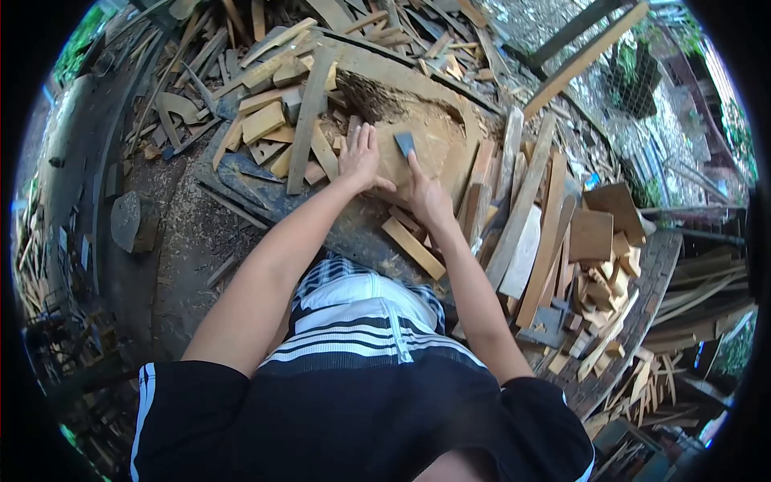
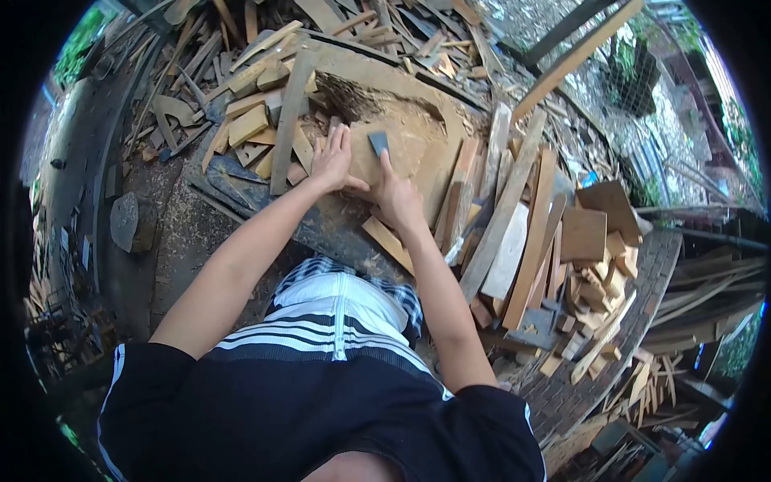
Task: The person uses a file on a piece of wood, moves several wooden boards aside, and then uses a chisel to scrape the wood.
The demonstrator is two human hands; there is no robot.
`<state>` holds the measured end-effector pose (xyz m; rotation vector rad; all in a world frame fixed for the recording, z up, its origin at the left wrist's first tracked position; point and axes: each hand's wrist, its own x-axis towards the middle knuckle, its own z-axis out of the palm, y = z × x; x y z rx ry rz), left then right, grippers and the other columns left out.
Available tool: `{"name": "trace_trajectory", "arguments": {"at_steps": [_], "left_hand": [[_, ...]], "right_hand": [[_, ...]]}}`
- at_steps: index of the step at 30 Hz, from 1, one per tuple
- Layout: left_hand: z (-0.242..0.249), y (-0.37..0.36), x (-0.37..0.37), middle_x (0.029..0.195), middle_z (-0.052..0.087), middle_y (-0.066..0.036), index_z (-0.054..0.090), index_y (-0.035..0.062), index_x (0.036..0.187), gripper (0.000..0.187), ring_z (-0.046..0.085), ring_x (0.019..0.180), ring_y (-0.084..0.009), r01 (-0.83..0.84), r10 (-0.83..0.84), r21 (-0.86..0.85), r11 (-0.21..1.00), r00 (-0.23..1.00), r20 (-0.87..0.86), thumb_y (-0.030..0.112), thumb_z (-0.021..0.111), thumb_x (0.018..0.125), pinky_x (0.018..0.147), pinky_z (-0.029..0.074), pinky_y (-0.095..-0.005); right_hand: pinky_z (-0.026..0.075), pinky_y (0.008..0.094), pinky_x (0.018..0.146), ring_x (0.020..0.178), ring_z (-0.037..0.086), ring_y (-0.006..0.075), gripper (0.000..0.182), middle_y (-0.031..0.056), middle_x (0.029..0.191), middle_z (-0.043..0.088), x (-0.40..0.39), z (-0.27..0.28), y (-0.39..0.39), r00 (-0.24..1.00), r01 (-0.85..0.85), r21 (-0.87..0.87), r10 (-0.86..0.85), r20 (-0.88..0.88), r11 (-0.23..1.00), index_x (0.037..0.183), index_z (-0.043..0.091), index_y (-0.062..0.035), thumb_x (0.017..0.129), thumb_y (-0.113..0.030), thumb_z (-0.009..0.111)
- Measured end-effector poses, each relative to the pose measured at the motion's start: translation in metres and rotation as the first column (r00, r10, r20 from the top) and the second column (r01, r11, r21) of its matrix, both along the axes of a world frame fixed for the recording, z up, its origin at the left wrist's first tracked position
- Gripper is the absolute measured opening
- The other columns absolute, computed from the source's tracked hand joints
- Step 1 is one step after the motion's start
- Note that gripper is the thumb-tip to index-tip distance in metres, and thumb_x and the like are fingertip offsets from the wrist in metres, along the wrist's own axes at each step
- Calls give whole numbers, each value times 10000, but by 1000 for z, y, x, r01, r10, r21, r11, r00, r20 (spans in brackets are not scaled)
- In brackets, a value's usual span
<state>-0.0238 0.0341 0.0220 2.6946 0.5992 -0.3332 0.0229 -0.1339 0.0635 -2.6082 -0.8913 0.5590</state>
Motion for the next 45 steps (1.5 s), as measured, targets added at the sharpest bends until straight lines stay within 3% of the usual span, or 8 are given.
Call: {"name": "trace_trajectory", "arguments": {"at_steps": [6, 8, 12, 21, 28, 30, 36, 45], "left_hand": [[9, -4, -11, 1583, 129, -140, 104, -8, 1498, 1446, 124, 1469, -262, -24, 18, 121, 992, 999, 50, 643, 841, 438, 1166, 100, -554], [-1, -5, -16, 1587, 118, -137, 98, -8, 1499, 1463, 123, 1470, -259, -143, 141, 35, 989, 989, 44, 676, 824, 428, 1160, 85, -577], [3, -2, -10, 1581, 105, -175, 75, -35, 1492, 1484, 122, 1467, -279, -88, 89, 25, 996, 995, -36, 696, 809, 430, 1134, 86, -626], [-6, 7, -15, 1600, 63, -128, -74, 23, 1507, 1534, 46, 1480, -278, -72, 63, -85, 994, 993, -104, 676, 822, 447, 1098, 51, -690], [-11, 3, -18, 1603, 81, -92, -57, 53, 1516, 1506, 93, 1476, -259, -91, 87, -140, 986, 996, -38, 629, 845, 457, 1105, 57, -678], [-11, 5, -19, 1602, 93, -91, -50, 55, 1517, 1489, 103, 1476, -243, -100, 95, -94, 991, 994, -54, 621, 845, 470, 1111, 63, -667], [-8, 5, -23, 1598, 103, -104, -43, 61, 1518, 1493, 110, 1474, -242, -107, 105, -114, 988, 994, -23, 660, 829, 464, 1126, 67, -645], [-5, 6, -19, 1588, 148, -116, -28, 44, 1515, 1452, 142, 1468, -237, -105, 100, -139, 985, 994, -44, 594, 852, 500, 1139, 51, -619]], "right_hand": [[502, 554, 692, 762, 629, 485, 513, 301, 830, 644, -1, -9, 8, 997, 25, 52, -28, 67, 998, 1461, 337, -194, 961, -247, 443], [502, 554, 694, 763, 629, 484, 513, 300, 835, 645, -24, 0, -18, 1000, 0, 30, -1, 22, 1000, 1460, 339, -195, 961, -246, 444], [527, 534, 689, 777, 658, 446, 495, 261, 853, 668, -28, 8, -25, 999, -25, -79, 23, -34, 997, 1441, 381, -227, 954, -263, 456], [503, 557, 694, 757, 631, 482, 515, 289, 830, 648, -17, -7, 2, 1000, 11, 7, -11, 18, 1000, 1467, 325, -236, 965, -281, 430], [533, 519, 615, 686, 669, 407, 549, 224, 736, 664, -29, -5, -1, 997, -69, -92, 73, 37, 993, 1468, 328, -212, 943, -250, 484], [530, 506, 559, 638, 666, 394, 543, 226, 721, 662, -17, -16, 19, 987, -78, 52, 70, 144, 996, 1472, 327, -220, 951, -255, 476], [498, 544, 625, 697, 643, 441, 544, 265, 773, 652, -46, 5, -11, 998, -64, -67, 63, -22, 996, 1485, 285, -192, 967, -246, 443], [534, 508, 587, 674, 672, 398, 515, 217, 762, 674, -18, -26, 31, 993, -3, 42, -2, 117, 999, 1458, 348, -223, 954, -271, 446]]}}
